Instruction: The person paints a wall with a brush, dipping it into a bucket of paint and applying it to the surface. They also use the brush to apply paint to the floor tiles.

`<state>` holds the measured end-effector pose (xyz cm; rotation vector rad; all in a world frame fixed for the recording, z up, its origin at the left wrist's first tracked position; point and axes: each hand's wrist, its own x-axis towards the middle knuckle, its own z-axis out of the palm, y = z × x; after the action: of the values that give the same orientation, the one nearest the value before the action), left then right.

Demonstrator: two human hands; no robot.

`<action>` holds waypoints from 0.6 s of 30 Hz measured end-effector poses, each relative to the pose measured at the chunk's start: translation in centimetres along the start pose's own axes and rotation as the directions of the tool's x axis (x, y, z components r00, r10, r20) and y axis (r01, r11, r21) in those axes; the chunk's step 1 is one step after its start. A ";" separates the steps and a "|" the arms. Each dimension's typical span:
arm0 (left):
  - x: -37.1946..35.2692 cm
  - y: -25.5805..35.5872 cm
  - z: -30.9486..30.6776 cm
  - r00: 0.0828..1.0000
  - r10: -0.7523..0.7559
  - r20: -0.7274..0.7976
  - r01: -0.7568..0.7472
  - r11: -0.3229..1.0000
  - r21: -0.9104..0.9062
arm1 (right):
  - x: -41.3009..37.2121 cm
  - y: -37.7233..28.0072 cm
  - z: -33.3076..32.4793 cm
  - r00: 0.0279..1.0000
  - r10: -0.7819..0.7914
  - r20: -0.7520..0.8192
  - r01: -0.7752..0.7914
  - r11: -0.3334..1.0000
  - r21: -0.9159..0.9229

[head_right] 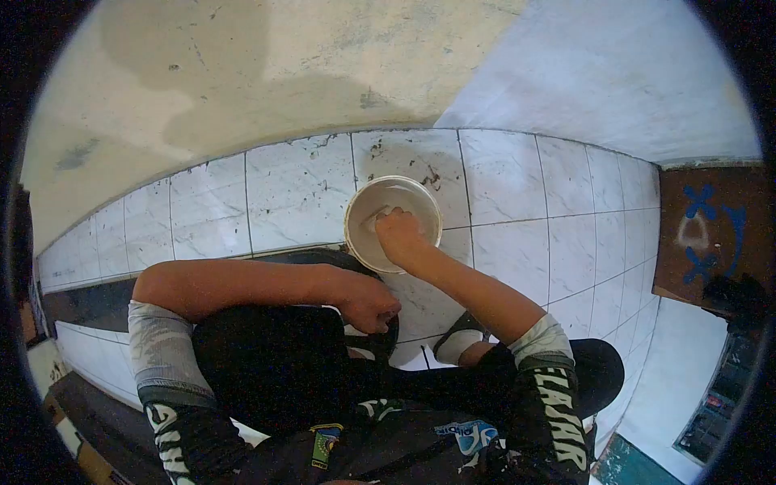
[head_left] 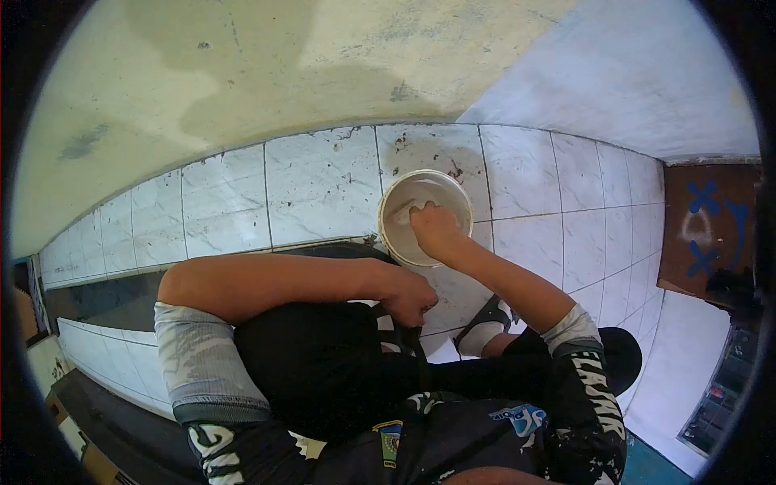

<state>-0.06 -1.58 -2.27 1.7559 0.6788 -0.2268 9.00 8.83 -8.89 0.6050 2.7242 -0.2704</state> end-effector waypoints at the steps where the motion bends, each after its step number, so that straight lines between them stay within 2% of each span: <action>1: 0.0 0.1 -0.2 1.000 -0.014 0.011 0.014 1.000 -0.005 | 0.0 0.1 0.3 1.000 0.001 0.002 -0.001 1.000 -0.001; 4: -0.4 0.6 -0.7 0.999 -0.036 0.034 0.036 0.999 -0.012 | -0.1 -0.1 -0.3 1.000 0.009 0.014 -0.008 0.997 -0.073; 7: -0.2 0.2 -0.4 0.999 -0.031 0.023 0.031 0.999 -0.009 | -0.6 0.1 -1.1 0.997 -0.028 0.078 0.028 1.000 0.004; 9: 0.0 0.2 -0.2 1.000 -0.017 0.012 0.017 1.000 0.012 | -0.4 0.2 -0.1 0.999 0.040 -0.036 -0.041 0.999 -0.019; 11: -0.2 0.6 -0.5 0.999 -0.026 0.020 0.025 1.000 0.019 | -0.2 0.4 1.6 0.999 0.030 -0.046 -0.033 0.996 -0.077; 13: -0.8 1.2 -1.2 0.999 -0.036 0.039 0.036 0.999 0.005 | 0.0 0.0 0.5 0.998 0.011 -0.060 -0.019 0.991 -0.135; 15: -0.7 0.9 -1.1 0.998 -0.046 0.050 0.047 0.999 -0.017 | -0.5 0.3 -0.8 0.998 -0.024 0.058 0.025 1.000 -0.019; 16: -0.4 0.4 -0.7 0.999 -0.028 0.016 0.028 1.000 0.000 | -0.6 0.4 -0.8 0.998 -0.026 0.061 0.028 0.999 -0.019; 18: -0.2 0.2 -0.3 1.000 -0.007 -0.011 0.007 1.000 0.020 | -0.9 0.5 -1.6 0.998 0.003 -0.070 0.003 0.996 0.086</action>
<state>-0.16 -1.36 -1.91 1.7756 0.6928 -0.2301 9.54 9.31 -7.14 0.6502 2.7913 -0.3755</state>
